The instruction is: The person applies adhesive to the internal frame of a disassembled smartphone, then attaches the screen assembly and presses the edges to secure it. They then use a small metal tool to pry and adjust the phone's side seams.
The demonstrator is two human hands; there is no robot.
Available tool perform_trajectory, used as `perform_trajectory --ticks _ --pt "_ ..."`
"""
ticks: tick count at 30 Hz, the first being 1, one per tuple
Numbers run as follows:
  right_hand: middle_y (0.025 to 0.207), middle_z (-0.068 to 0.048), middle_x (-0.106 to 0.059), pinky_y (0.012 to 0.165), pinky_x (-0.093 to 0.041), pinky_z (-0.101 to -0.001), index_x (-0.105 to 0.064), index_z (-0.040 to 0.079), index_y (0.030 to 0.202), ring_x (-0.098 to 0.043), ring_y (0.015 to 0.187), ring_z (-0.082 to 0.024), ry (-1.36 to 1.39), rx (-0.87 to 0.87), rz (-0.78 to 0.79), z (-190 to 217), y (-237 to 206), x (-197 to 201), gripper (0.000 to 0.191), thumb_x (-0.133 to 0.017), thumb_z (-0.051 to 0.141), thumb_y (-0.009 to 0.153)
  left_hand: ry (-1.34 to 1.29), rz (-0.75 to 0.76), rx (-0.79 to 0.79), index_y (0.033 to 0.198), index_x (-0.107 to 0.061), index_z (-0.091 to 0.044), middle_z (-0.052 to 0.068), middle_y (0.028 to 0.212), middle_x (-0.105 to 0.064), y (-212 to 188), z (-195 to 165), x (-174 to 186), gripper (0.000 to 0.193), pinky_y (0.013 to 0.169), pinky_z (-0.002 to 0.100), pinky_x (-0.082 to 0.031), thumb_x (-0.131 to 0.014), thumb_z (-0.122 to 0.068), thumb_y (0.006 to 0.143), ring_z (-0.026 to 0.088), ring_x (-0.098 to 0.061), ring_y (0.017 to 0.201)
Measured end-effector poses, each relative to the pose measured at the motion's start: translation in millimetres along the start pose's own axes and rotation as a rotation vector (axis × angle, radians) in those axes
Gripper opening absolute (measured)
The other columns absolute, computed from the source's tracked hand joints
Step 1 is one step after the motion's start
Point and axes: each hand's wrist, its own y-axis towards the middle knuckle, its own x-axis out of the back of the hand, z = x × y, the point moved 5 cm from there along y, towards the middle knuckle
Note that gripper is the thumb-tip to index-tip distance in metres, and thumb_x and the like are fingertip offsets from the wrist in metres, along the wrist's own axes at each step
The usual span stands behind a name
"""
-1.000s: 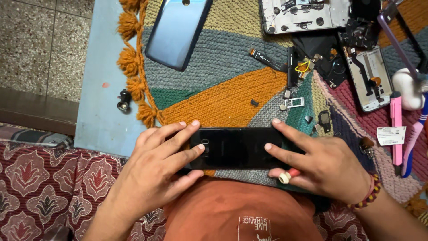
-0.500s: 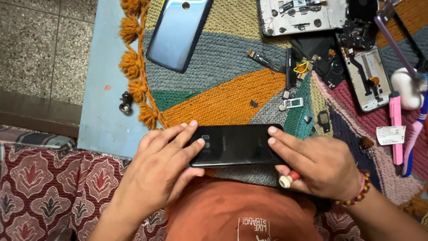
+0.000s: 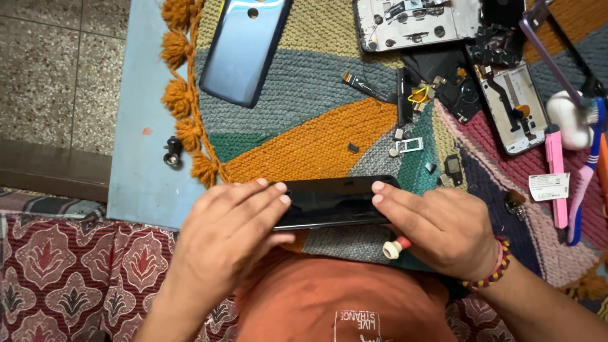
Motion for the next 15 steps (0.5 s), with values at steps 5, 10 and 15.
perform_trajectory --ticks 5,10,15 --pt "0.115 -0.009 -0.075 0.058 -0.048 -0.0318 -0.069 0.003 0.118 -0.067 0.07 -0.018 0.079 -0.076 -0.014 -4.4 -4.8 1.9 0.03 -0.062 0.025 0.099 -0.098 -0.026 0.028 0.115 -0.07 -0.003 0.007 0.118 -0.075 6.1 4.4 -1.6 0.029 0.098 0.041 -0.051 -0.073 -0.005 0.086 0.025 -0.07 0.113" --pt "0.084 0.002 -0.08 0.045 -0.046 -0.0224 -0.076 0.007 0.113 -0.065 0.052 -0.004 0.478 -0.548 -0.028 -13.9 -32.5 -19.7 0.028 -0.074 0.019 0.088 -0.318 -0.298 0.306 0.135 -0.057 -0.001 0.012 0.131 -0.067 8.3 3.7 -6.9 0.05 0.107 0.036 -0.052 -0.081 -0.011 0.092 0.025 -0.067 0.122" --pt "0.082 0.004 -0.063 0.053 -0.039 -0.0209 -0.074 -0.003 0.136 -0.049 0.064 -0.003 1.148 -1.143 -0.268 -1.0 -65.6 -58.0 0.037 -0.071 0.016 0.104 -0.638 -0.376 0.688 0.163 -0.017 0.005 0.019 0.158 -0.049 25.7 -9.8 -39.1 0.098 0.111 0.037 -0.047 -0.08 -0.01 0.091 0.026 -0.058 0.131"
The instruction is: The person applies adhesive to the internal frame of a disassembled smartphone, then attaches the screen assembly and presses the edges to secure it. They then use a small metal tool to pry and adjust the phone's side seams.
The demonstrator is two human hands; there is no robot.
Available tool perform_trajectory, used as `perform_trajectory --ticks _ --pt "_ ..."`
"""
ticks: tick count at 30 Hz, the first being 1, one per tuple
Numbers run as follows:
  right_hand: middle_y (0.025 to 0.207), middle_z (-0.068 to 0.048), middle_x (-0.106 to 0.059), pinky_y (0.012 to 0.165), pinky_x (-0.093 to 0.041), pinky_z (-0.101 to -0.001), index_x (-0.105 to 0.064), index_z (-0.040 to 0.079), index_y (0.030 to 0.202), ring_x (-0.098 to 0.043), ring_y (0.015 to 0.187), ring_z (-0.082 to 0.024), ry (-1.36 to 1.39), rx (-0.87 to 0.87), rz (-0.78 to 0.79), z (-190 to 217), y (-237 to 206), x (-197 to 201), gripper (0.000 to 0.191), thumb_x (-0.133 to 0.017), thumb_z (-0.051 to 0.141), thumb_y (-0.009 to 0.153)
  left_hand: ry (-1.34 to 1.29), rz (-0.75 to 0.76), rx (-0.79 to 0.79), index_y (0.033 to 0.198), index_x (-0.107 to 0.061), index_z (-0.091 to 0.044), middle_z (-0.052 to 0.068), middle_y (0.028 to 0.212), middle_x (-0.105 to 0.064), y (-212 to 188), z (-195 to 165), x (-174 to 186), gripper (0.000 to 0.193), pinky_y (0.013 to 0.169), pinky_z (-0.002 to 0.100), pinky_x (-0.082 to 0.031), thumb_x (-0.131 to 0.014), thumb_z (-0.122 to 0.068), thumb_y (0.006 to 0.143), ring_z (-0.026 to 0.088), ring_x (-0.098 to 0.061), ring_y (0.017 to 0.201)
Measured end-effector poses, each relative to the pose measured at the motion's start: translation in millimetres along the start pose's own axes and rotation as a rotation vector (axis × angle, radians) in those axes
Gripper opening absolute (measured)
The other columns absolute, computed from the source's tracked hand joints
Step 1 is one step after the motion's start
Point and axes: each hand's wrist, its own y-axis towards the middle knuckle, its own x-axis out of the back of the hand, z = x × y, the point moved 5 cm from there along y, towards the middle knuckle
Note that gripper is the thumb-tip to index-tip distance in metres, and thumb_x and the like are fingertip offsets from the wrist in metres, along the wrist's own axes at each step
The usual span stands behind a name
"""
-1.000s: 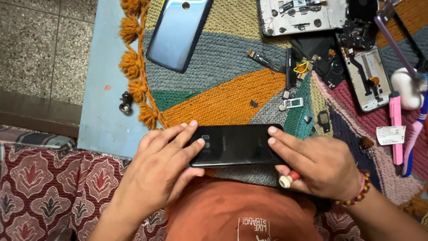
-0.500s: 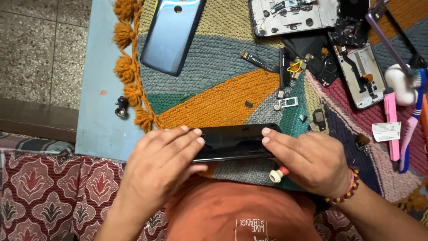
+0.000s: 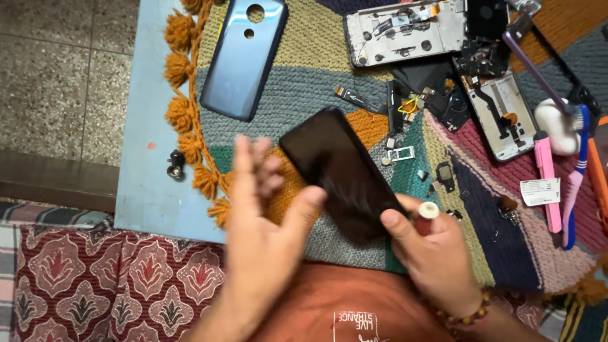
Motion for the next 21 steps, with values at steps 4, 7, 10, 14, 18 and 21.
perform_trajectory --ticks 4,7,10,14,18,21 --pt "0.095 0.001 -0.075 0.067 -0.054 -0.0193 -0.07 -0.004 0.127 -0.063 0.078 -0.002 -0.085 0.071 -0.077 1.6 -6.0 -18.1 0.04 -0.074 0.012 0.091 -0.434 0.203 0.293 0.166 -0.001 -0.002 0.024 0.144 -0.057 -2.2 -9.3 -43.2 0.114 0.106 0.034 -0.051 -0.081 -0.014 0.086 0.025 -0.062 0.123" --pt "0.078 -0.008 -0.076 0.056 -0.053 -0.0256 -0.081 0.0 0.124 -0.057 0.064 -0.011 -0.465 -0.033 0.008 8.0 -15.1 -25.1 0.043 -0.089 0.011 0.082 -0.189 0.147 0.101 0.16 -0.005 0.006 0.027 0.146 -0.051 4.5 -24.9 -46.1 0.114 0.109 0.037 -0.046 -0.085 -0.018 0.083 0.031 -0.055 0.131" --pt "0.09 -0.005 -0.081 0.069 -0.06 -0.0224 -0.072 -0.001 0.114 -0.076 0.075 -0.009 -0.414 0.244 0.197 29.2 -17.2 -35.1 0.048 -0.092 0.014 0.072 0.218 0.127 -0.072 0.158 -0.013 0.01 0.029 0.142 -0.046 19.3 -28.7 -44.5 0.113 0.107 0.042 -0.045 -0.087 -0.026 0.08 0.039 -0.053 0.13" --pt "0.119 -0.014 -0.077 0.094 -0.057 -0.0311 -0.068 -0.004 0.123 -0.075 0.109 -0.02 -0.327 0.36 0.259 40.0 -17.9 -35.4 0.046 -0.081 0.006 0.08 0.674 0.002 -0.265 0.161 -0.016 0.007 0.027 0.13 -0.051 75.0 -13.3 -17.5 0.11 0.103 0.049 -0.045 -0.086 -0.033 0.085 0.043 -0.054 0.116" --pt "0.114 -0.011 -0.081 0.089 -0.062 -0.0307 -0.075 0.001 0.115 -0.079 0.104 -0.019 -0.332 0.215 0.267 32.0 -19.0 -24.7 0.034 -0.081 0.006 0.082 0.847 -0.1 -0.332 0.16 -0.022 0.009 0.028 0.134 -0.052 135.5 8.4 19.9 0.11 0.108 0.052 -0.043 -0.088 -0.031 0.082 0.046 -0.051 0.122" --pt "0.11 -0.01 -0.082 0.087 -0.062 -0.0306 -0.077 0.002 0.111 -0.08 0.101 -0.019 -0.335 0.198 0.264 25.4 -20.7 -17.3 0.029 -0.08 0.006 0.082 0.92 -0.073 -0.279 0.155 -0.033 0.009 0.027 0.134 -0.055 155.3 22.2 30.4 0.105 0.105 0.053 -0.041 -0.091 -0.034 0.079 0.048 -0.05 0.121"
